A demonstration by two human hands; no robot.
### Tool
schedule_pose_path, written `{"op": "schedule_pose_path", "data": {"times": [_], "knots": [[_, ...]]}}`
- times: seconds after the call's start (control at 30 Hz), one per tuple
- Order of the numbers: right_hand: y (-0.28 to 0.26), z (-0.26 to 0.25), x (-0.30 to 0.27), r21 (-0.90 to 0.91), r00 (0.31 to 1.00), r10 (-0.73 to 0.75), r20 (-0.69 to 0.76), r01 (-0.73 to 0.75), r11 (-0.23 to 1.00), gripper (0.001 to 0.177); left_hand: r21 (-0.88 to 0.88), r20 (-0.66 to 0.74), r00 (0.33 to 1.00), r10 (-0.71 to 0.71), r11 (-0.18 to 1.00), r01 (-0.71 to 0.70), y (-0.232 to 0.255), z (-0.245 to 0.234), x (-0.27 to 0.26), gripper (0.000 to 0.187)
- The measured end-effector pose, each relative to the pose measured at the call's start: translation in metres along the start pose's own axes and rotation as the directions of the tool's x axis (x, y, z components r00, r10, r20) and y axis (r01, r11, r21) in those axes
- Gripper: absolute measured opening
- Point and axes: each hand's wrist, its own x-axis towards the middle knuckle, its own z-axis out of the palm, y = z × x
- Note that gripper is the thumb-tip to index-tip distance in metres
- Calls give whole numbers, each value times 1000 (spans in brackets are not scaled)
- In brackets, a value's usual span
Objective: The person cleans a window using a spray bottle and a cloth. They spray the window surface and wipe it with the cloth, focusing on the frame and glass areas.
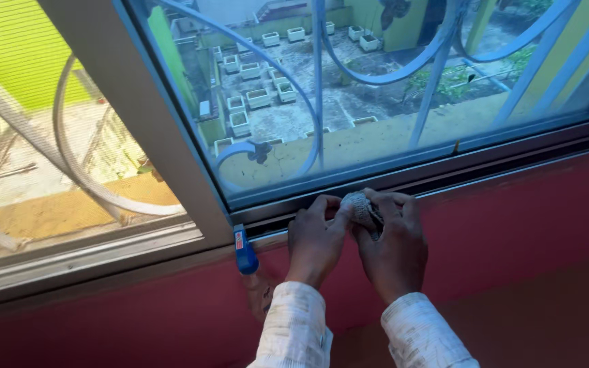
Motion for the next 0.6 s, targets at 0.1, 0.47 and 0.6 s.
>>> {"op": "schedule_pose_path", "data": {"times": [0.1,0.47,0.6], "knots": [[4,-7,8,32,998,-17,56,15,999,51,-24,4,1000,-26,999,26,6,2,1,37],[23,-13,15,9,995,19,102,-21,1000,53,-28,40,999,-9,1000,10,7,1,-4,33],[24,-12,13,10,994,65,88,-66,998,53,-10,52,998,17,1000,-16,2,-1,-5,29]]}}
